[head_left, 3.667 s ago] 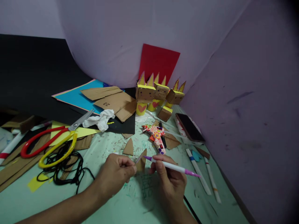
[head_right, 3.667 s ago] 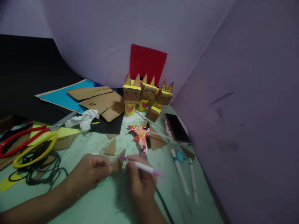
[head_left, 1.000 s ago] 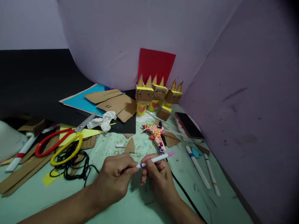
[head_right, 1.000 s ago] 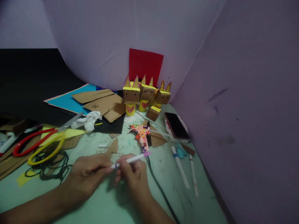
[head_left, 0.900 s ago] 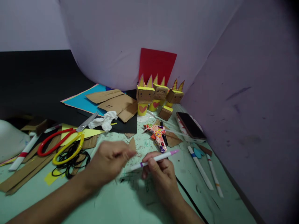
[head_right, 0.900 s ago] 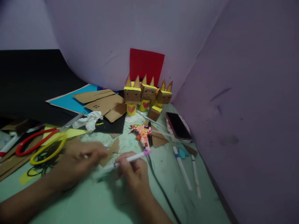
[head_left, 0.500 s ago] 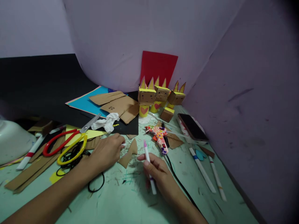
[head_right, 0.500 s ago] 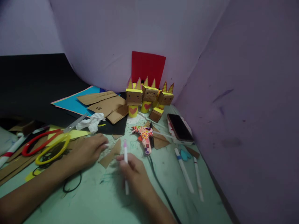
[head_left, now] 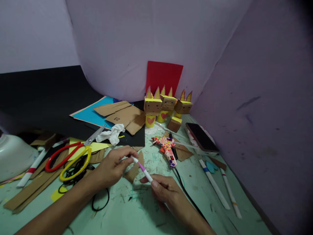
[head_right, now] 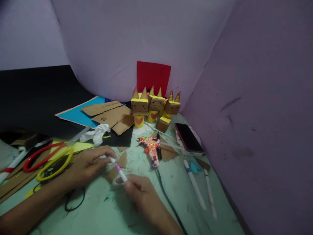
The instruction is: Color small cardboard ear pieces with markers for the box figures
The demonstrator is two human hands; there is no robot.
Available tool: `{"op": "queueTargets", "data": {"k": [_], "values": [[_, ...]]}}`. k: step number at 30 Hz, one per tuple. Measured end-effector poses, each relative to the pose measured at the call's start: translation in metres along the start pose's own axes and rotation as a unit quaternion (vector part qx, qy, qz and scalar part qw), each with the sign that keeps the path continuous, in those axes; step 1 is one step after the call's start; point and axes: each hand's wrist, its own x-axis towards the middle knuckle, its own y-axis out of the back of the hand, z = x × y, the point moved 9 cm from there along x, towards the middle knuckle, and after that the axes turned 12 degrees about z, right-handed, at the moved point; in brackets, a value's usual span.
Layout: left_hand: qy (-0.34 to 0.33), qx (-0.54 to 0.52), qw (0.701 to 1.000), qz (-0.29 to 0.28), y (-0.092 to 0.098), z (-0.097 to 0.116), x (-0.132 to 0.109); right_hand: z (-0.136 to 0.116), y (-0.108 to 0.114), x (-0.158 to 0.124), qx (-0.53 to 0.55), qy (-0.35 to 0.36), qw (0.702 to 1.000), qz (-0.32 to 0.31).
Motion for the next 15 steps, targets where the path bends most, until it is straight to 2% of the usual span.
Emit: {"op": "queueTargets", "data": {"k": [5, 10, 12, 15], "values": [[0.017, -0.008, 1.0, 0.002, 0.001, -0.003, -0.001, 0.001, 0.002, 0.0, -0.014, -0.002, 1.0, 0.006], [0.07, -0.013, 0.997, 0.011, 0.008, -0.008, 0.001, -0.001, 0.005, 0.001, 0.061, 0.011, 0.998, 0.019], [0.09, -0.021, 0.996, -0.016, 0.002, -0.006, -0.001, -0.004, 0.004, 0.002, 0.116, 0.013, 0.993, 0.036], [0.124, -0.063, 0.988, -0.074, -0.02, 0.0, -0.011, -0.006, -0.004, 0.003, 0.201, 0.0, 0.979, 0.038]]}}
